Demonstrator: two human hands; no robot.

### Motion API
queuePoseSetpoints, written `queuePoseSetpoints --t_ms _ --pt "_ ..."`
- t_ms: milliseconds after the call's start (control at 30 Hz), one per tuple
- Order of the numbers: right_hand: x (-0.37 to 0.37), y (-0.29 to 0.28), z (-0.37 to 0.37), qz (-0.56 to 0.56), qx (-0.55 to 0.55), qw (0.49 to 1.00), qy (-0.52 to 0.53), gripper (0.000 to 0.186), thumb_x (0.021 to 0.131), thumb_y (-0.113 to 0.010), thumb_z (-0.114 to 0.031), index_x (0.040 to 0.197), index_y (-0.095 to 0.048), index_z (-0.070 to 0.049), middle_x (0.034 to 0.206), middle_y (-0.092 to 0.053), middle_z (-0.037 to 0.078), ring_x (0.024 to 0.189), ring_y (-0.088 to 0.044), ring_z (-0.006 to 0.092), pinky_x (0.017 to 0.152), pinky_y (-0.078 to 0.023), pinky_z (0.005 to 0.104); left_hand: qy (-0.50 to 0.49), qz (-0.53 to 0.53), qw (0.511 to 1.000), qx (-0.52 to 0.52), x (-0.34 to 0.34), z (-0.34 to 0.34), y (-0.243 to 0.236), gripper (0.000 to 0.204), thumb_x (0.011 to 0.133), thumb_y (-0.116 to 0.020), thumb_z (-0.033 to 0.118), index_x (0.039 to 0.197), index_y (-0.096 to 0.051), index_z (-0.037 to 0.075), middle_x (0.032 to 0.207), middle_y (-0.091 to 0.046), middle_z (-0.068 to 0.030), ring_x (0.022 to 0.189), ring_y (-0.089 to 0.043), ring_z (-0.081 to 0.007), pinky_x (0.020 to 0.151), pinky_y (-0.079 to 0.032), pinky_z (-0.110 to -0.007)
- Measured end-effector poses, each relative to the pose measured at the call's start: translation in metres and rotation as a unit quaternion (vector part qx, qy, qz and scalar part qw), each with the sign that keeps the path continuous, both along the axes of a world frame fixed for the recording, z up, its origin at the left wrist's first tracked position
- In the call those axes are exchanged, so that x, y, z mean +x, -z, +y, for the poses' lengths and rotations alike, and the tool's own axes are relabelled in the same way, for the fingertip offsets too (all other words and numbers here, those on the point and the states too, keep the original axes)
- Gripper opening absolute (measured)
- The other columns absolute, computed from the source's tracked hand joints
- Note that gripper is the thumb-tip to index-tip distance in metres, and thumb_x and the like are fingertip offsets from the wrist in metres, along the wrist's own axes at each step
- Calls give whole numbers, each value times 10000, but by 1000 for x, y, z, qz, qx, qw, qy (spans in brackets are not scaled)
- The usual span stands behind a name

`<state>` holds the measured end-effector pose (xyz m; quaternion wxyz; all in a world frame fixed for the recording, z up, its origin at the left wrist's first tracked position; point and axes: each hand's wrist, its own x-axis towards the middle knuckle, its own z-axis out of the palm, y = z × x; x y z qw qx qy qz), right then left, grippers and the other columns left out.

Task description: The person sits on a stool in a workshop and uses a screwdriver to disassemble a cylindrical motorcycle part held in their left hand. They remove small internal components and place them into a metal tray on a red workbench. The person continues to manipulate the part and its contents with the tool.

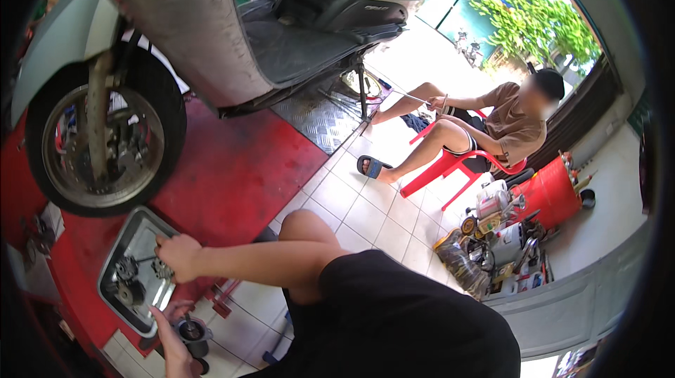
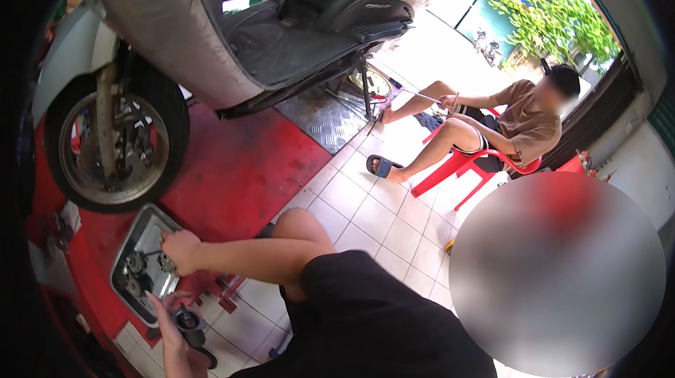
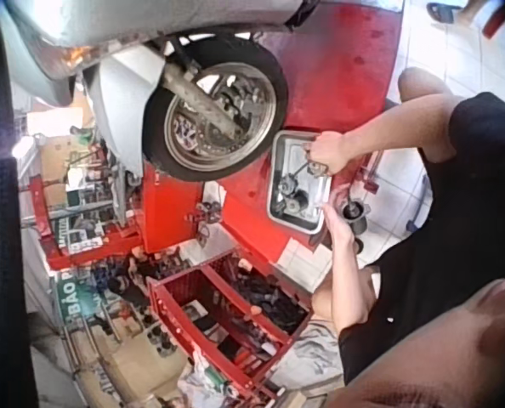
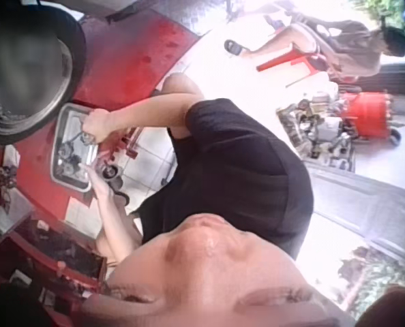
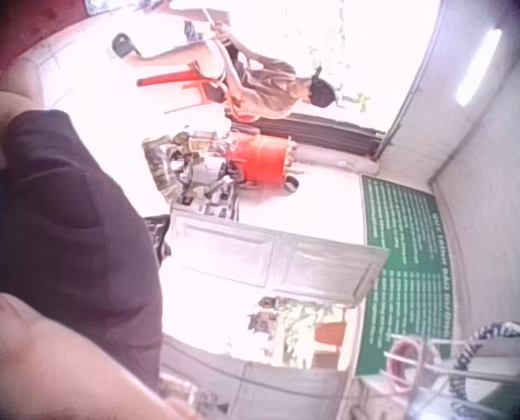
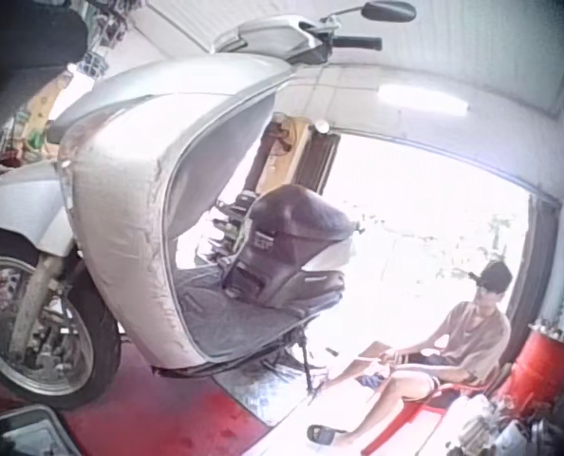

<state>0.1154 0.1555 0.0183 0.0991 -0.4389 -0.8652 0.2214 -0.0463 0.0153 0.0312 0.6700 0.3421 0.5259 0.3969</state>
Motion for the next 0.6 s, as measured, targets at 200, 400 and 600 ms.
queuePoseSetpoints --t_ms 200,400,600 --pt "-40 9 12 -29 -7 999 13 543 585 -831 -207 1039 -638 20 1136 -564 221 934 -672 367 801 -557 428 60 -89 994 -3 8 6 -29 776 931 -348 707 1028 -563 -33 755 -616 -149 616 -641 -215 574 -512 -296" --pt "-59 25 21 11 -32 998 46 562 580 -814 -153 1061 -614 58 1226 -531 273 932 -677 371 791 -560 430 36 -100 994 4 13 11 -34 724 927 -442 686 1014 -584 -19 773 -637 -135 653 -646 -210 601 -519 -294" --pt "-68 47 27 -2 -50 998 46 593 589 -790 -101 1116 -600 94 1317 -486 314 942 -684 361 779 -565 409 83 54 994 44 22 14 -53 955 940 -80 743 1041 -664 -6 1057 -671 -122 1021 -590 -238 960 -425 -337"
